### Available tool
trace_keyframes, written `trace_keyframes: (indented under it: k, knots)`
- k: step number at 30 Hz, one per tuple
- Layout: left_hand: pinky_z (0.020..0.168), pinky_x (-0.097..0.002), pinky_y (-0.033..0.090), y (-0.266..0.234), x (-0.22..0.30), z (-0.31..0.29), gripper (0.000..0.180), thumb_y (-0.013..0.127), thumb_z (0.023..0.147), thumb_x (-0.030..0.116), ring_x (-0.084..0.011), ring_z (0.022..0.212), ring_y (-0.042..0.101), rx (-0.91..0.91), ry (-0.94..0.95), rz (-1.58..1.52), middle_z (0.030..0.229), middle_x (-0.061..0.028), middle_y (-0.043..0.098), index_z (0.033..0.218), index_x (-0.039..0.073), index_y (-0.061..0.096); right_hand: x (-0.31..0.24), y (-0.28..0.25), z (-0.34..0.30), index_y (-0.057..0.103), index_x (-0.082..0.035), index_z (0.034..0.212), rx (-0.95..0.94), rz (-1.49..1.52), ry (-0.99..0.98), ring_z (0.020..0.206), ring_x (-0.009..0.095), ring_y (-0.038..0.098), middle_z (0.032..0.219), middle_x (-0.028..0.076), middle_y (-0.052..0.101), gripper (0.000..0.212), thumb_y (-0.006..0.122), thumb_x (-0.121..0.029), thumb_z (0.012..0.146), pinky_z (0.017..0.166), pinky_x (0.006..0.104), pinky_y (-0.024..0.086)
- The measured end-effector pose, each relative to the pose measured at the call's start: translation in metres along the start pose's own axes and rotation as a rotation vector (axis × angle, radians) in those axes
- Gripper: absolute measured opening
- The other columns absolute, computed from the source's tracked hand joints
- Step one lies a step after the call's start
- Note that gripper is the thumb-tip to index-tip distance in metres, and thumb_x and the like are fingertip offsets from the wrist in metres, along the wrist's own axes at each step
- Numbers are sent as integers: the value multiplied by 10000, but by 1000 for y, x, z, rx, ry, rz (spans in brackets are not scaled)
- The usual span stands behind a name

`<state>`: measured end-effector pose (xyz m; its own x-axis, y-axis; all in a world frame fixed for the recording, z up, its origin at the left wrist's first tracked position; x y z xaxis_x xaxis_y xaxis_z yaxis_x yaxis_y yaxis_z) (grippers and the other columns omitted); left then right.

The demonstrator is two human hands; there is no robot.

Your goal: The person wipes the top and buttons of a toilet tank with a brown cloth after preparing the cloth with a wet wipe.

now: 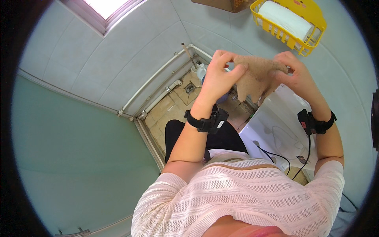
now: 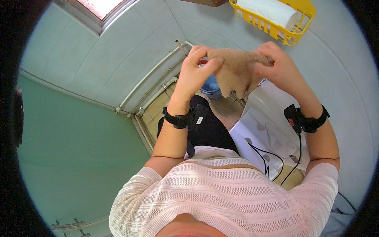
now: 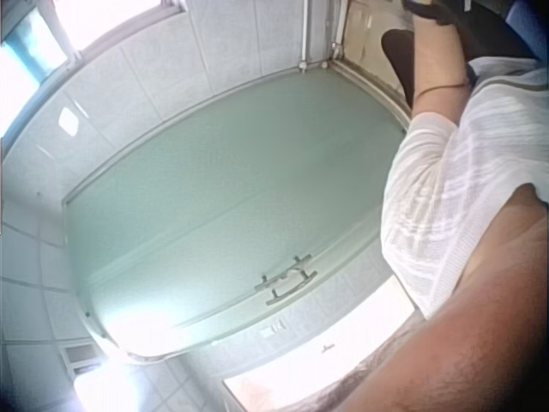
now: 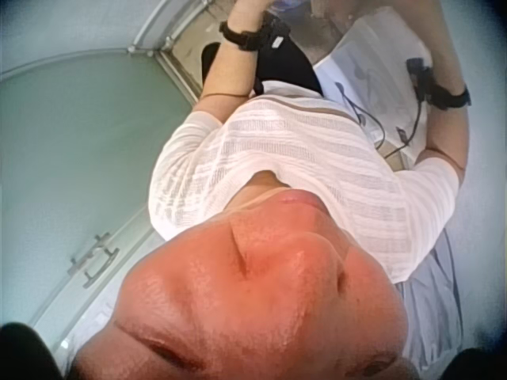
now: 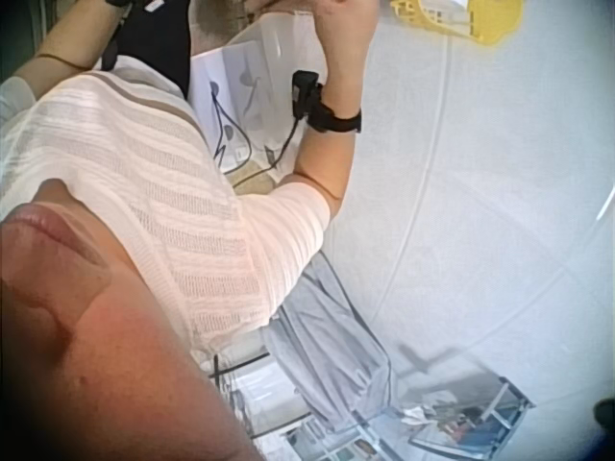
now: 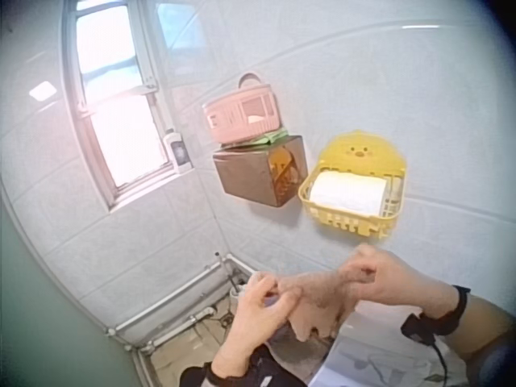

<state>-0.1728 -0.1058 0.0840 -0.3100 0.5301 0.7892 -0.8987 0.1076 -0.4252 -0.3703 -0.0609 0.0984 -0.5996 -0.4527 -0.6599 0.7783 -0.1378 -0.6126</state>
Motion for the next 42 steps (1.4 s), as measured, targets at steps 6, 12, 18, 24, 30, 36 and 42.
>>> trace_keyframes:
  k: [6,12,18,24,30,36,42]
  knots:
    - [867,-301,471,29,-13,-6,487,668,872,301,-142,1022,557,-247,-369,-871,1161,-102,574,1205,-21,520,18,8,-1,615,-68,1044,-98,559,465,744,74,594,871,-11,617,343,605,-384,910,677,243,506]
    - [917,-282,473,42,-11,-9,555,676,880,204,-151,1054,590,-409,-343,-996,1200,-110,585,1311,-45,432,14,-1,4,545,-71,1210,85,619,521,768,106,626,904,23,633,456,597,-406,907,668,239,524]
    - [932,-319,475,24,-10,-1,589,669,878,161,-191,1101,573,-238,-308,-980,1204,-138,576,1341,-76,392,1,0,5,467,-41,1307,58,305,312,778,159,613,1022,65,603,585,682,-354,862,619,232,494]
    - [942,-326,470,2,-8,2,705,644,888,131,-219,1110,560,-16,-229,-919,1266,-176,513,1428,-76,240,-25,-17,4,491,-75,1273,147,-144,57,854,128,549,1065,77,562,528,715,-267,835,647,239,448]
    - [916,-311,478,-8,6,1,602,610,919,131,-194,1080,569,30,-164,-883,1219,-152,544,1404,-51,302,-40,-1,2,472,-74,1294,-28,-66,87,950,188,565,1232,81,492,645,774,-124,725,717,295,471]
    - [880,-292,489,10,3,-1,432,607,930,167,-159,1030,581,-52,-270,-1018,1148,-127,581,1267,-50,445,-69,4,-1,454,-83,1327,113,-366,-372,1056,320,559,1279,131,494,735,787,-85,672,889,369,463]
    - [772,-267,505,21,10,-6,489,664,888,219,-137,913,604,-253,-279,-844,1077,-100,614,1243,-53,466,-26,-1,1,546,-39,1208,25,1,-52,904,226,619,991,106,632,523,748,-117,732,790,317,502]
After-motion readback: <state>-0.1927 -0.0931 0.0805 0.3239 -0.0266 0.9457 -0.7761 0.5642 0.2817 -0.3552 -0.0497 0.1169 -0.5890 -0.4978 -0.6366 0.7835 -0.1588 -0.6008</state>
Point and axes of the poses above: each hand's wrist, its own z-axis towards the middle knuckle, its own y-axis out of the palm, x = y × z, the point moved 8 cm from there along z, towards the middle knuckle
